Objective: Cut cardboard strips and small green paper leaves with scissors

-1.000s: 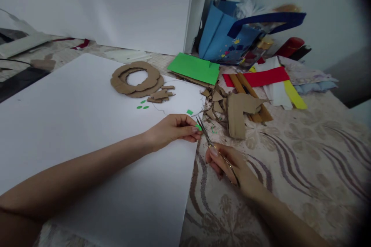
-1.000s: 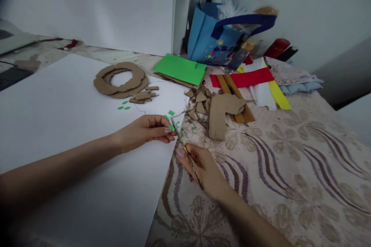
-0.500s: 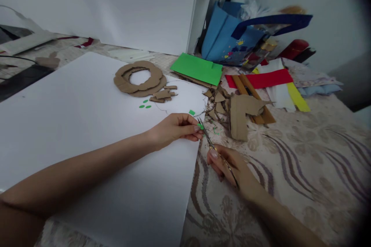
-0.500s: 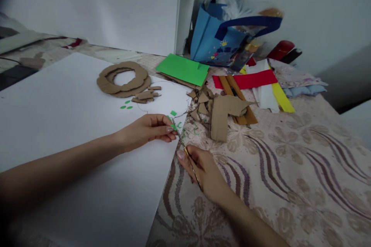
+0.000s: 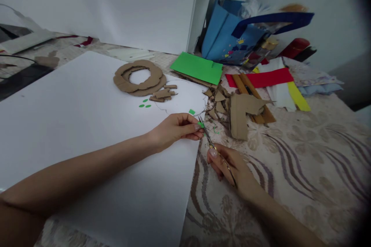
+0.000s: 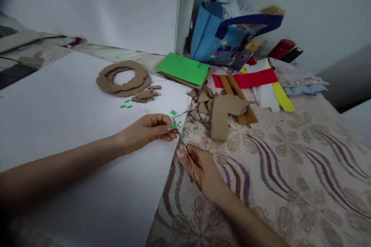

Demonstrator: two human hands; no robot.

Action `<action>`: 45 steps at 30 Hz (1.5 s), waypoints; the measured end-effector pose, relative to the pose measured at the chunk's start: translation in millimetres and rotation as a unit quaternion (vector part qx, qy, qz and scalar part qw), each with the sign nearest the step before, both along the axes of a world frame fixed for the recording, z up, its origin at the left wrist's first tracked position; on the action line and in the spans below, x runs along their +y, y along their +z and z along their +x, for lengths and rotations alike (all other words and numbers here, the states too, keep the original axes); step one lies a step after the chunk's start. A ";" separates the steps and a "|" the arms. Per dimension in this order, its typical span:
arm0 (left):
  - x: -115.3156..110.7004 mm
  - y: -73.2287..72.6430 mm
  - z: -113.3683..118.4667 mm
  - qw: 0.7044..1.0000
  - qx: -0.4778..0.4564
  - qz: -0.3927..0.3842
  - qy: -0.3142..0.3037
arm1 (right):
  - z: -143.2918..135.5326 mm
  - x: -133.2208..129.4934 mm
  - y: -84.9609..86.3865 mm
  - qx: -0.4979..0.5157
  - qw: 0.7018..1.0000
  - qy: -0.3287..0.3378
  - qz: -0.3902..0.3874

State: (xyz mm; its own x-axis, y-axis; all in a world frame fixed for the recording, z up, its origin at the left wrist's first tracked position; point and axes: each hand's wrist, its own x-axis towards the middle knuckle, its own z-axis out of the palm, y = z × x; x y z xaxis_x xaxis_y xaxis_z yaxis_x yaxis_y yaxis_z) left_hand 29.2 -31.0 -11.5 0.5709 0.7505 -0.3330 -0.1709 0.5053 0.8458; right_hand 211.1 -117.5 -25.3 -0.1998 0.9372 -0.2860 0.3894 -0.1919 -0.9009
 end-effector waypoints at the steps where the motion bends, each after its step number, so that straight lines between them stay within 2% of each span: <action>1: -0.3 0.3 0.0 1.000 0.000 0.000 0.000 | 0.0 -0.1 0.0 -0.001 1.000 0.001 0.002; 28: 2.3 0.1 -1.5 1.000 0.000 -0.002 -0.005 | -1.1 0.2 4.1 -0.052 0.998 0.015 0.026; 45: 4.8 0.1 -2.3 1.000 0.002 0.002 -0.007 | 0.7 3.1 5.3 -0.110 0.991 0.031 0.076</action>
State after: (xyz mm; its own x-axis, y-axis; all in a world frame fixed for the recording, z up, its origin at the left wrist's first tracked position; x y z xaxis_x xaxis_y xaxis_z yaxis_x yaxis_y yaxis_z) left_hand 26.8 -26.2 -11.4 0.5799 0.7438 -0.3325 -0.1616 0.5050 0.8479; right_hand 211.9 -114.3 -20.0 -0.2070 0.9606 -0.1856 0.5858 -0.0302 -0.8099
